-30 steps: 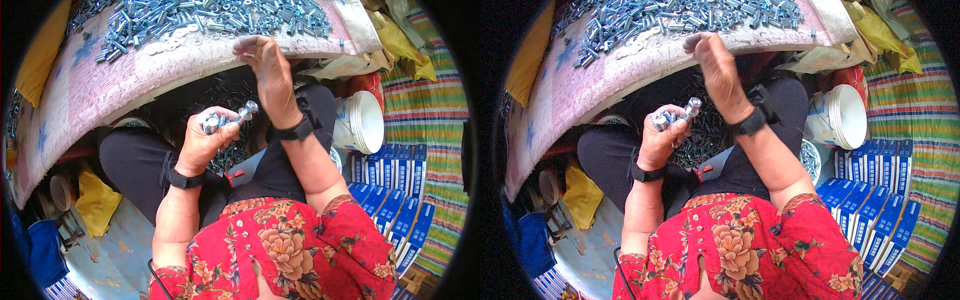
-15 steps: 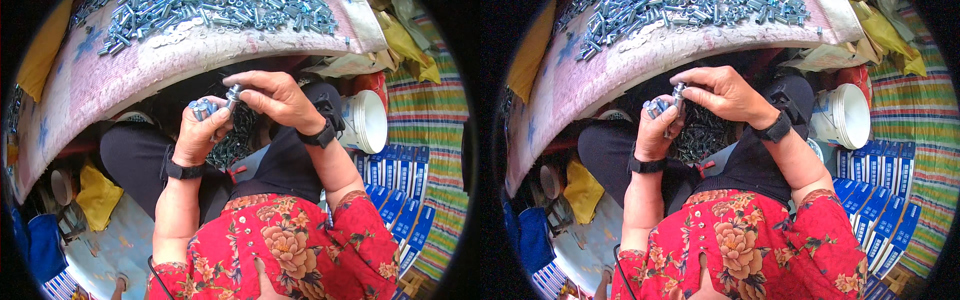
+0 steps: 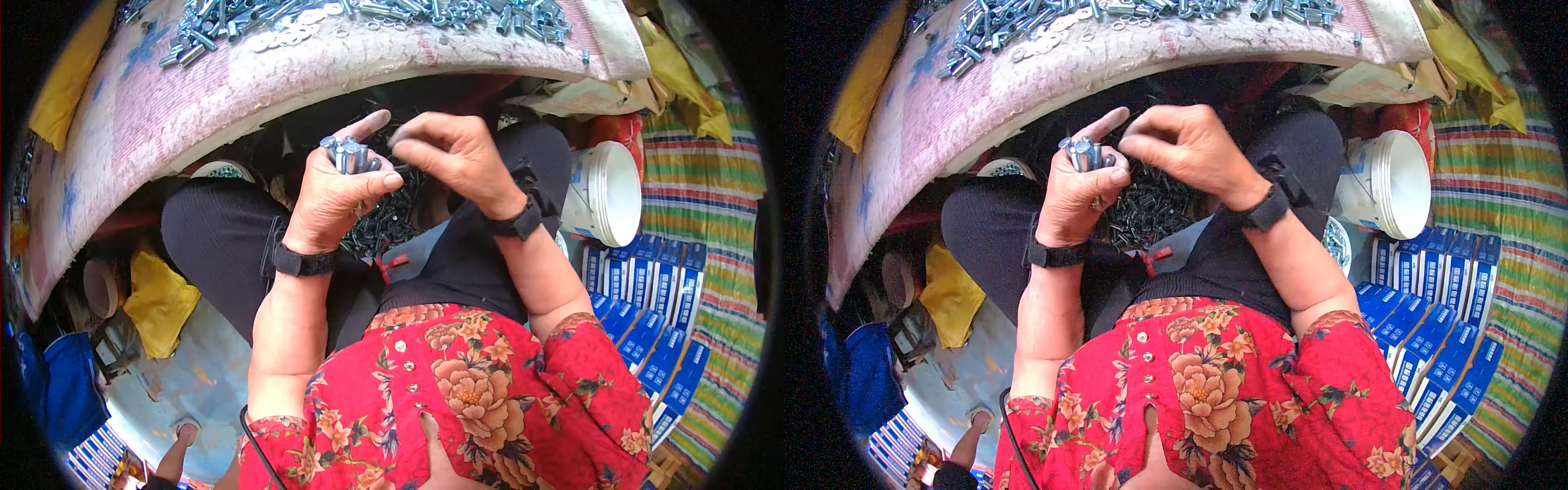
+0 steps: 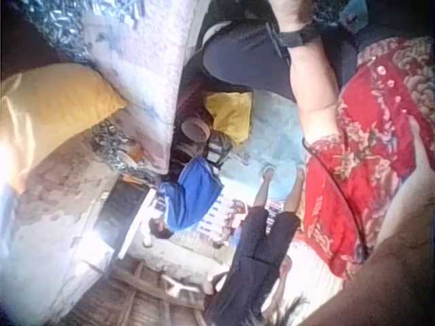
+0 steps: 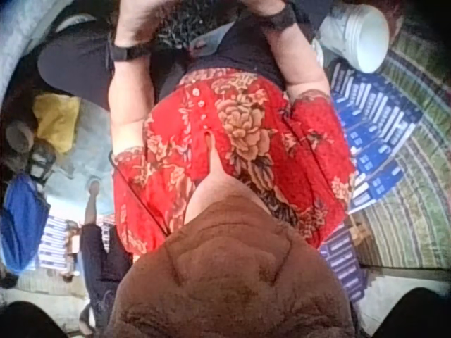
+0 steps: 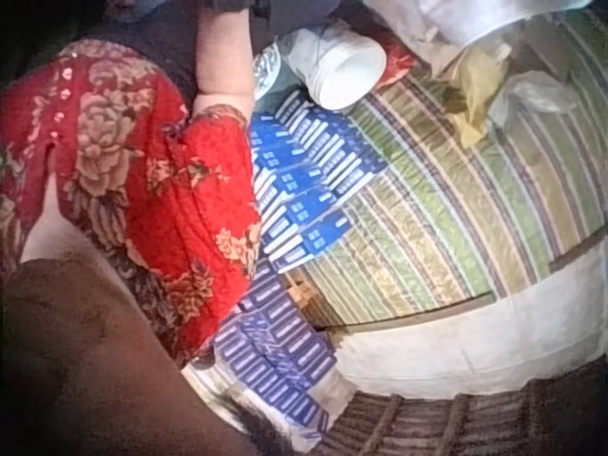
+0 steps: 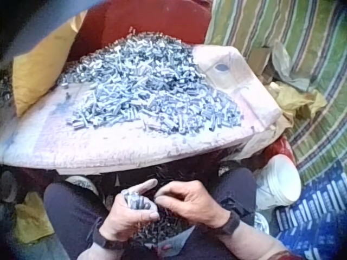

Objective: The recorder is assembling bolts by threading nuts and washers onto them from a large pile of parts.

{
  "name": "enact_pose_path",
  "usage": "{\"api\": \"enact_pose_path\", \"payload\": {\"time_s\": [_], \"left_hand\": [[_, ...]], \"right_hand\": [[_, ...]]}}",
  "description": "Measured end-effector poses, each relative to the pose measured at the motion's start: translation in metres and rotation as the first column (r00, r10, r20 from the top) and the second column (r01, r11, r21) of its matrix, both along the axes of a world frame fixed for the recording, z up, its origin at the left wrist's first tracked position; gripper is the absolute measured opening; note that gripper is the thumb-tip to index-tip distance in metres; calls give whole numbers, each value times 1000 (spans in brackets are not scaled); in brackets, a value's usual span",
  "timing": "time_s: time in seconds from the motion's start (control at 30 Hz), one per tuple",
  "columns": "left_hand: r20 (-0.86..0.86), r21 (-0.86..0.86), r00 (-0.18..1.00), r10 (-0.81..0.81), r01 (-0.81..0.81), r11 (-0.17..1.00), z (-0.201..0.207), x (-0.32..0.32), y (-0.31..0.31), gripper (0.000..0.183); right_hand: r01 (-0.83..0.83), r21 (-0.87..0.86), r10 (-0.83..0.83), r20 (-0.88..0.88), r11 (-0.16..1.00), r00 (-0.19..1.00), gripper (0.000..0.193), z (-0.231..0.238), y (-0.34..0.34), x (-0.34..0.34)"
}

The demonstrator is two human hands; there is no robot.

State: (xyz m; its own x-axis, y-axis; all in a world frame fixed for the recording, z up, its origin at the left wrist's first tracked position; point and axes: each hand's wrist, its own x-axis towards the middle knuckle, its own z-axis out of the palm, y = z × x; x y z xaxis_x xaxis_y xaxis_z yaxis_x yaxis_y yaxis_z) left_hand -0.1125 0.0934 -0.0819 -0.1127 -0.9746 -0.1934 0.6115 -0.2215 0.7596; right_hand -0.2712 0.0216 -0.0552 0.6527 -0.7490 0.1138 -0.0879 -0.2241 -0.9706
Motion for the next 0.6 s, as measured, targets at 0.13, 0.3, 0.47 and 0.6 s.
{"api": "enact_pose_path", "payload": {"time_s": [0.13,0.3,0.47,0.6], "left_hand": [[-16,22,1000,24,-23,999,-3,-2,0,76],[-160,16,985,-64,67,998,-18,-6,2,39],[-360,178,915,181,-122,976,-18,-9,4,19],[-406,223,881,243,-162,961,-14,-14,3,17]], "right_hand": [[-64,-22,64,-31,998,997,8,-7,9,12],[-159,-71,152,-92,985,984,6,-13,1,8],[-119,147,118,14,982,993,10,15,-8,2],[-27,4,28,-57,1000,998,8,25,-19,7]]}}
